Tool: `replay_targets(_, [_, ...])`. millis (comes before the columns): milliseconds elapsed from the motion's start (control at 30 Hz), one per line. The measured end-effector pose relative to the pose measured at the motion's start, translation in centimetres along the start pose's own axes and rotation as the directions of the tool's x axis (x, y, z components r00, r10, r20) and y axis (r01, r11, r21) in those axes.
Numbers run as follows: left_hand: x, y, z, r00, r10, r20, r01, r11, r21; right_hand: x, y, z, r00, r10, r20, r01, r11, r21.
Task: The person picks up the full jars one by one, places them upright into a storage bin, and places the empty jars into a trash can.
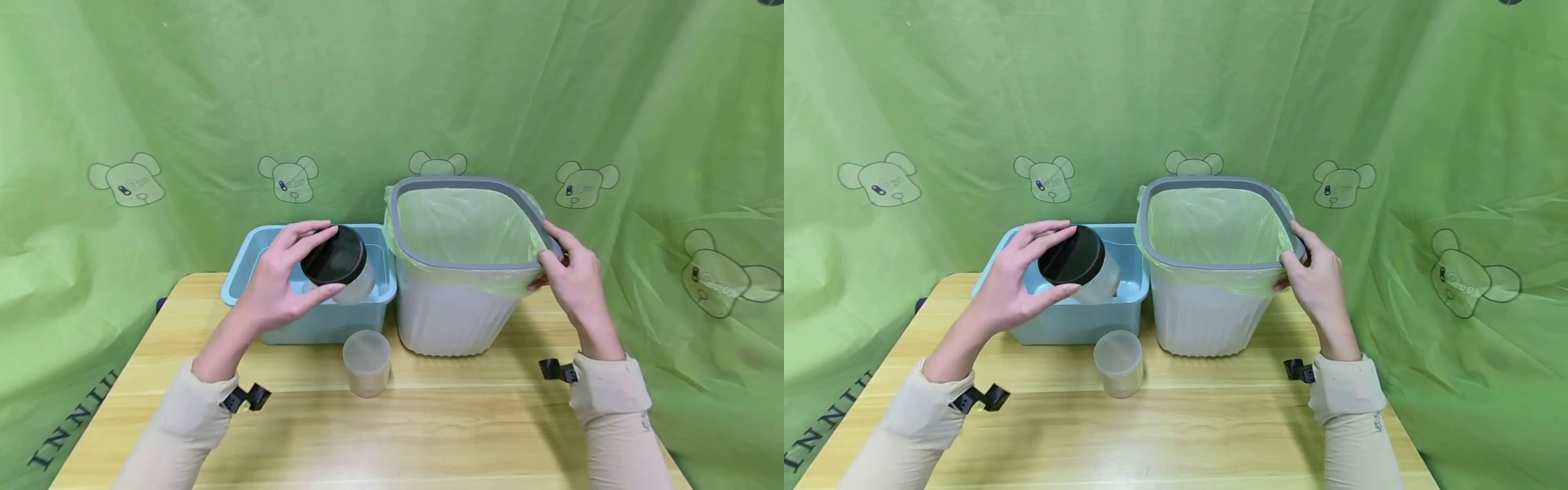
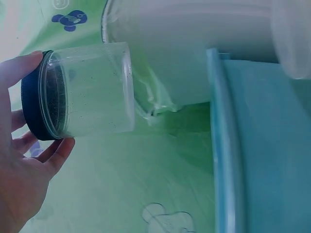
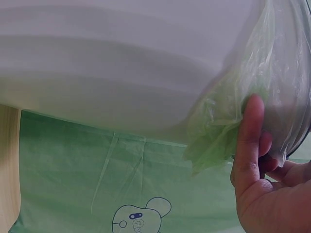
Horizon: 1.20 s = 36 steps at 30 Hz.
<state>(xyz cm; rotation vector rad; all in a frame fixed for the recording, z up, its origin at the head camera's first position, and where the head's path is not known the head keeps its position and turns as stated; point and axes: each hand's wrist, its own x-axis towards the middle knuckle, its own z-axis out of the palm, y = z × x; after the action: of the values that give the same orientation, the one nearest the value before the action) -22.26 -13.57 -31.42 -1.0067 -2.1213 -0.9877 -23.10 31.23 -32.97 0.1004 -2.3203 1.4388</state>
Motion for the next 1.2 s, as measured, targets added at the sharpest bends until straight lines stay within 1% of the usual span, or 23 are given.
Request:
replay_targets(100, [1.5,0.4,-0.1,0.999,0.032,-0.02,-0.032,0.999,-0.007,0.0,-0.1,-0.1,1.0,0.002,0.001,-0.002,1.0,0.005])
replay_targets(200, [3.0,0.8,-0.1,0.998,0.049,-0.046,-0.05,0.999,-0.011,0.1,-0.1,-0.2,1.0,-0.004,-0.002,0.004,1.0,0.01])
replay_targets(367, [5.2,1.6,0.3,0.992,0.08,-0.097,-0.085,0.995,-0.051,0.3,-0.1,-0.2,1.0,-0.009,0.003,0.009,1.0,0.004])
replay_targets(567, [7.6,2.6,1.6,0.976,0.152,-0.158,-0.169,0.981,-0.099,0.1,-0.1,0.0,1.0,-0.01,-0.001,0.01,1.0,-0.01])
replay_targets(667, [8.6,3.0,2.6,0.969,0.169,-0.179,-0.19,0.975,-0.113,0.0,-0.1,0.1,1.0,-0.007,0.0,0.007,1.0,-0.014])
replay_targets(767, [9.4,3.3,3.8,0.969,0.164,-0.185,-0.19,0.973,-0.132,0.0,0.0,0.1,1.0,-0.005,0.001,0.005,1.0,-0.014])
replay_targets(933, [10.4,3.4,5.8,0.975,0.143,-0.17,-0.17,0.973,-0.157,0.1,0.1,0.2,1.0,-0.005,-0.003,0.005,1.0,-0.008])
replay_targets(1100, [11.0,3.3,7.8,0.985,0.113,-0.131,-0.134,0.977,-0.165,0.0,0.2,0.2,1.0,0.001,-0.013,-0.001,1.0,-0.002])
replay_targets(1200, [11.0,3.3,8.7,0.989,0.094,-0.111,-0.111,0.981,-0.161,0.0,0.2,0.2,1.0,0.003,-0.014,-0.003,1.0,-0.005])
